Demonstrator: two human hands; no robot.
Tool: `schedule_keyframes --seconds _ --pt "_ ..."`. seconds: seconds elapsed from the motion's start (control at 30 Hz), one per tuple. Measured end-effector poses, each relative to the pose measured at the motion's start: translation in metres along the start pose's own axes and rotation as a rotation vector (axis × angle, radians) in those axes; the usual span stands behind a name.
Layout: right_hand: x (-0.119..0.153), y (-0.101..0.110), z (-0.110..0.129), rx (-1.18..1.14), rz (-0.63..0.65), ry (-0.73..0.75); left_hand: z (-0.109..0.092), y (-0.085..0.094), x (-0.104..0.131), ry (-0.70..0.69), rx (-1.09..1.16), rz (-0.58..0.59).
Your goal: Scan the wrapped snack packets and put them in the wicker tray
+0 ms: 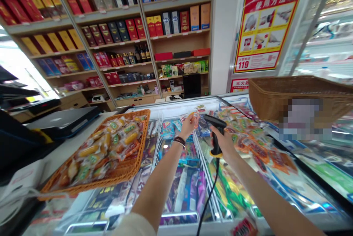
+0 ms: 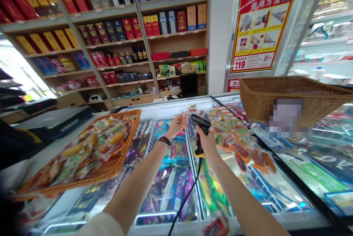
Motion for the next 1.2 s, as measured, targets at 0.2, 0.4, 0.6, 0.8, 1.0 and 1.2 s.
schedule_keyframes --seconds 0.2,0.4,0.6,0.8,1.0,1.2 --pt "0.002 -0.007 0.003 0.15 0.138 0.169 0.014 0.021 0.029 0.108 0.467 0.075" --pt "0.008 -0.009 0.01 0.315 0.21 0.242 0.011 0.02 0.034 0.138 0.498 0.02" --pt "0.013 -0.012 0.017 0.288 0.211 0.253 0.007 0.021 0.038 0.147 0.436 0.036" --pt "0.015 -0.012 0.021 0.319 0.235 0.258 0.002 0.021 0.04 0.156 0.355 0.018" --pt "0.015 -0.01 0.02 0.343 0.259 0.259 0.001 0.022 0.041 0.127 0.341 0.016" --pt "0.016 -0.007 0.021 0.328 0.225 0.248 0.002 0.022 0.041 0.139 0.34 -0.005"
Point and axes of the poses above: each hand's wrist, its own x-axis away from the middle knuckle, its own y-axis out of the back of the hand, z = x × y, the point moved 4 cm from there along -x, towards the middle knuckle, and after that the axes turned 13 degrees about y, right-handed, at the moved point
